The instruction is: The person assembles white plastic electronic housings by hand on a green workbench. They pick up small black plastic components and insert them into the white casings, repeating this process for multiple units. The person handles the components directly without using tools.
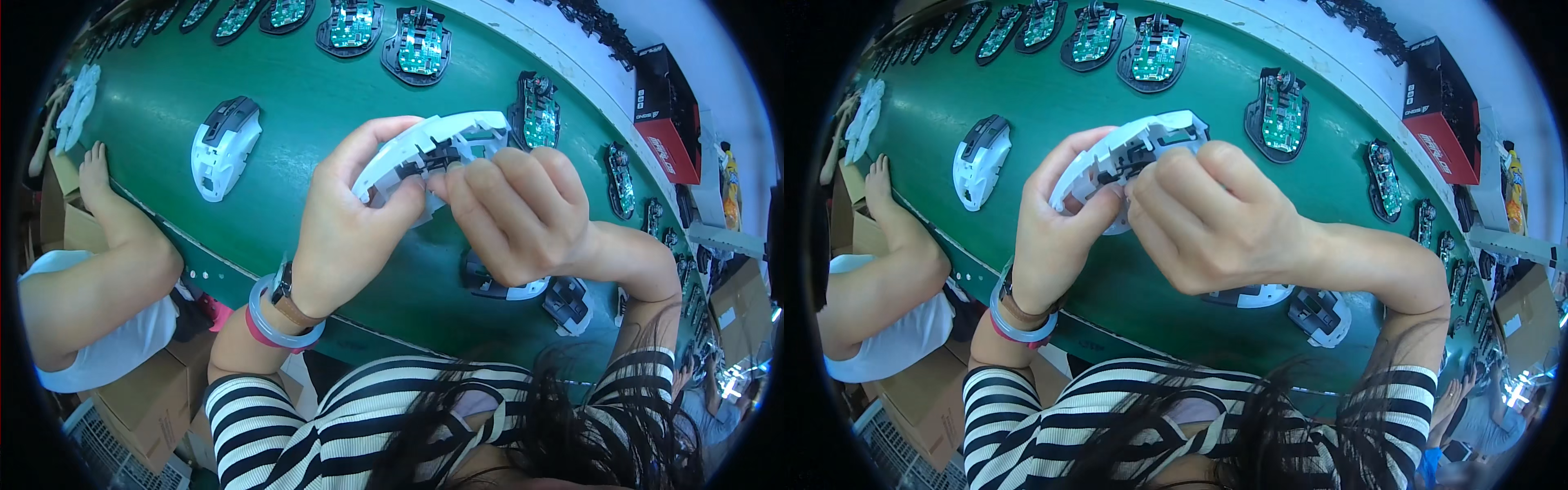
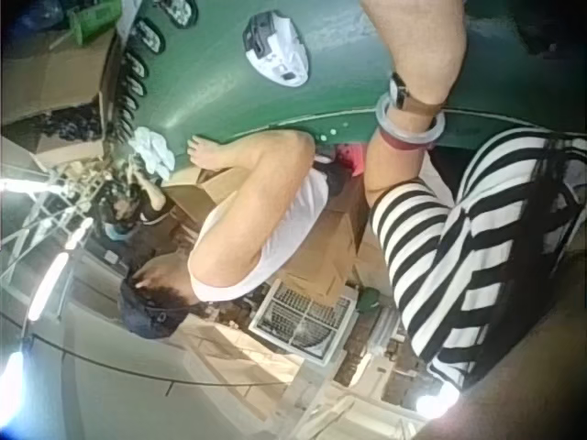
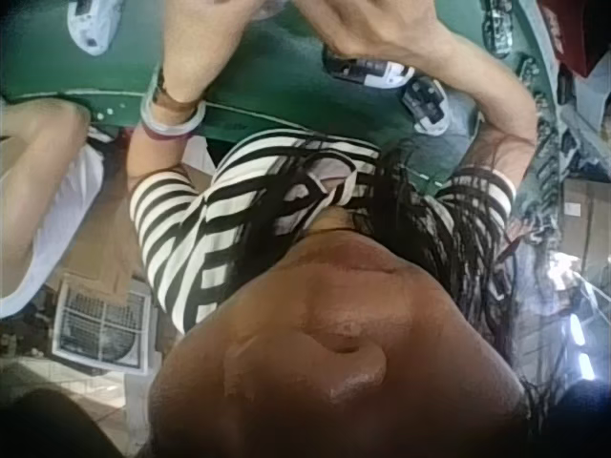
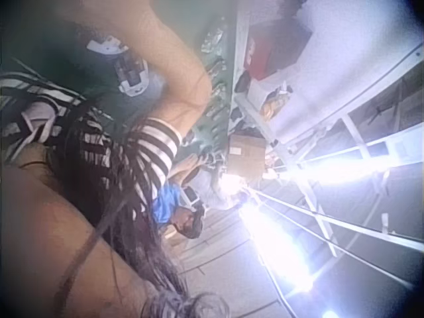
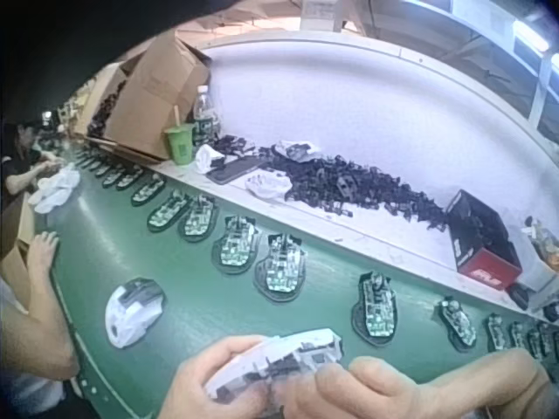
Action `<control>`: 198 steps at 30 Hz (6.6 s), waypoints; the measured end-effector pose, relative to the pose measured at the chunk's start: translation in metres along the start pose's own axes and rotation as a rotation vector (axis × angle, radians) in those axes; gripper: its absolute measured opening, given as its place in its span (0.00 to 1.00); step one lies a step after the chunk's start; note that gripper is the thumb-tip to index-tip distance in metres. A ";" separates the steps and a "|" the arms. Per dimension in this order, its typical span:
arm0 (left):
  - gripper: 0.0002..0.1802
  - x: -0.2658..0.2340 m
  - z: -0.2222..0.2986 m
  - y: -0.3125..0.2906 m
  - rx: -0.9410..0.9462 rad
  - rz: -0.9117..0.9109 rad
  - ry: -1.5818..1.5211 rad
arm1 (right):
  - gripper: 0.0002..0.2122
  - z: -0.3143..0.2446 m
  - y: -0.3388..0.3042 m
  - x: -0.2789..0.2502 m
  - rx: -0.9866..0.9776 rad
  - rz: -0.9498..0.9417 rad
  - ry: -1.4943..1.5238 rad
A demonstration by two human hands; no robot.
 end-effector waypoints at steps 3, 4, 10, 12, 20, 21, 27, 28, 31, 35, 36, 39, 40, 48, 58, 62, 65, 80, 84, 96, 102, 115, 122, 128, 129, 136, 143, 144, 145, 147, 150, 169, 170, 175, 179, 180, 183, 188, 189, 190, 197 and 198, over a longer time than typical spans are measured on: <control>0.24 0.005 0.004 -0.004 0.039 0.000 -0.024 | 0.09 0.003 -0.001 -0.001 -0.013 0.004 -0.006; 0.23 0.005 0.007 -0.005 0.092 -0.004 0.025 | 0.08 0.004 -0.001 0.001 -0.010 0.003 0.002; 0.22 0.000 0.004 -0.002 0.117 -0.043 -0.010 | 0.13 0.012 -0.001 0.014 0.064 -0.088 0.159; 0.22 -0.007 0.000 0.002 -0.010 -0.089 -0.096 | 0.16 0.021 -0.004 0.013 0.186 -0.159 0.329; 0.24 -0.006 0.006 0.001 0.011 -0.150 -0.144 | 0.21 0.051 -0.015 0.053 0.789 -0.626 1.019; 0.24 -0.007 0.008 0.003 0.028 -0.126 -0.077 | 0.21 0.052 -0.013 0.051 0.811 -0.652 0.993; 0.16 -0.019 -0.001 0.010 0.079 0.004 0.048 | 0.16 0.025 0.002 0.031 0.192 -0.446 0.549; 0.15 -0.020 -0.003 0.010 0.079 0.013 0.042 | 0.15 0.017 0.003 0.030 0.072 -0.435 0.450; 0.13 -0.016 0.004 0.004 0.106 0.064 0.026 | 0.19 0.015 0.002 0.031 0.136 -0.499 0.370; 0.12 -0.011 0.020 -0.022 0.169 0.140 0.012 | 0.22 0.013 0.009 0.020 0.165 -0.508 0.386; 0.12 -0.011 0.019 -0.022 0.175 0.134 0.027 | 0.22 0.010 0.009 0.019 0.170 -0.504 0.348; 0.11 -0.016 0.019 -0.010 0.183 0.099 0.104 | 0.20 -0.002 0.009 0.017 0.168 -0.472 0.205; 0.11 -0.021 0.016 -0.005 0.164 0.085 0.106 | 0.17 -0.007 0.008 0.024 0.153 -0.442 0.158; 0.22 -0.007 0.020 -0.013 0.118 -0.022 0.153 | 0.16 0.014 0.006 0.007 0.291 -0.462 0.391; 0.44 -0.034 -0.004 0.006 0.093 -0.085 -0.130 | 0.18 0.076 -0.028 -0.013 0.402 -0.235 0.364; 0.32 0.007 0.028 0.012 0.350 -0.220 0.149 | 0.15 0.299 -0.237 0.000 0.952 -0.761 -0.294; 0.28 0.015 0.018 0.011 0.225 -0.276 0.016 | 0.14 0.380 -0.407 0.041 1.268 -1.286 0.040; 0.64 0.007 0.047 -0.011 0.710 -0.123 0.611 | 0.11 0.212 -0.128 -0.040 0.982 -0.242 -0.012; 0.64 0.004 0.052 -0.015 0.741 -0.127 0.563 | 0.16 0.085 -0.004 -0.033 0.501 -0.159 0.708; 0.35 -0.013 0.044 -0.003 0.519 -0.155 0.523 | 0.16 0.043 0.019 0.024 0.491 -0.223 0.804; 0.23 -0.017 0.037 -0.003 0.457 -0.116 0.634 | 0.13 0.035 0.004 0.029 0.581 -0.411 0.920; 0.20 -0.018 0.023 0.002 0.335 -0.113 0.498 | 0.12 0.022 0.004 0.041 0.499 -0.577 0.837; 0.26 -0.020 0.012 0.007 0.114 -0.240 0.292 | 0.20 0.010 -0.034 0.077 0.987 -0.990 1.299; 0.34 -0.017 0.025 0.007 0.358 -0.249 0.485 | 0.26 0.001 -0.051 0.087 1.070 -0.787 1.626; 0.44 -0.019 0.025 0.007 0.295 -0.223 0.524 | 0.27 0.003 -0.047 0.084 1.043 -0.708 1.575; 0.62 -0.007 0.040 -0.003 0.523 -0.253 0.570 | 0.46 0.012 -0.021 0.049 0.629 -0.402 1.043; 0.58 0.021 0.016 -0.009 0.507 -0.614 0.784 | 0.44 0.006 -0.030 0.007 0.597 -0.684 0.674; 0.61 0.026 0.008 -0.004 0.403 -0.636 0.860 | 0.45 0.001 -0.048 0.002 0.563 -0.909 0.519; 0.62 0.024 0.003 -0.004 0.323 -0.582 1.002 | 0.44 -0.008 -0.064 0.000 0.472 -1.119 0.450; 0.57 0.023 0.016 -0.002 0.322 -0.534 0.994 | 0.40 0.007 -0.055 -0.011 0.432 -1.018 0.425; 0.49 0.021 0.050 0.009 0.478 -0.435 1.073 | 0.33 0.083 -0.026 0.025 0.545 -0.659 0.211; 0.38 -0.032 0.064 0.064 0.360 -0.050 0.342 | 0.09 0.198 -0.028 0.172 0.867 -0.494 0.261; 0.38 -0.036 0.062 0.074 0.329 -0.031 0.189 | 0.10 0.170 -0.009 0.157 0.871 -0.353 0.517; 0.17 -0.049 0.035 0.068 -0.047 -0.210 0.080 | 0.17 0.057 0.041 0.089 0.536 -0.216 0.816; 0.18 -0.059 0.020 0.039 -0.200 -0.119 -0.043 | 0.17 0.013 0.021 0.111 0.570 -0.424 1.223; 0.21 -0.052 0.012 0.034 -0.179 -0.121 0.007 | 0.16 0.000 0.019 0.115 0.594 -0.408 1.175; 0.41 -0.037 0.025 0.017 0.049 -0.204 0.609 | 0.14 0.006 0.007 0.119 0.572 -0.416 1.018; 0.48 0.042 0.006 -0.003 0.533 -0.300 1.052 | 0.14 0.123 -0.006 0.165 0.792 -0.396 0.826; 0.43 0.052 -0.013 -0.002 0.551 -0.382 1.141 | 0.13 0.150 -0.010 0.170 0.856 -0.390 0.723; 0.38 0.062 -0.030 0.002 0.581 -0.471 1.226 | 0.13 0.173 -0.021 0.174 0.831 -0.290 0.555; 0.19 0.076 -0.036 0.022 0.487 -0.756 1.174 | 0.29 0.139 0.009 0.275 0.498 -0.458 0.208; 0.18 0.083 -0.038 0.026 0.462 -0.815 1.175 | 0.34 0.132 0.021 0.293 0.466 -0.528 0.228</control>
Point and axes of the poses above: each hand's wrist, its own y-axis towards the middle knuckle, its own x-axis out of the palm, z = x × y, the point moved 8 cm from there along y, towards the middle knuckle, and after that the axes turned 12 degrees about -y, right-handed, at the moved point
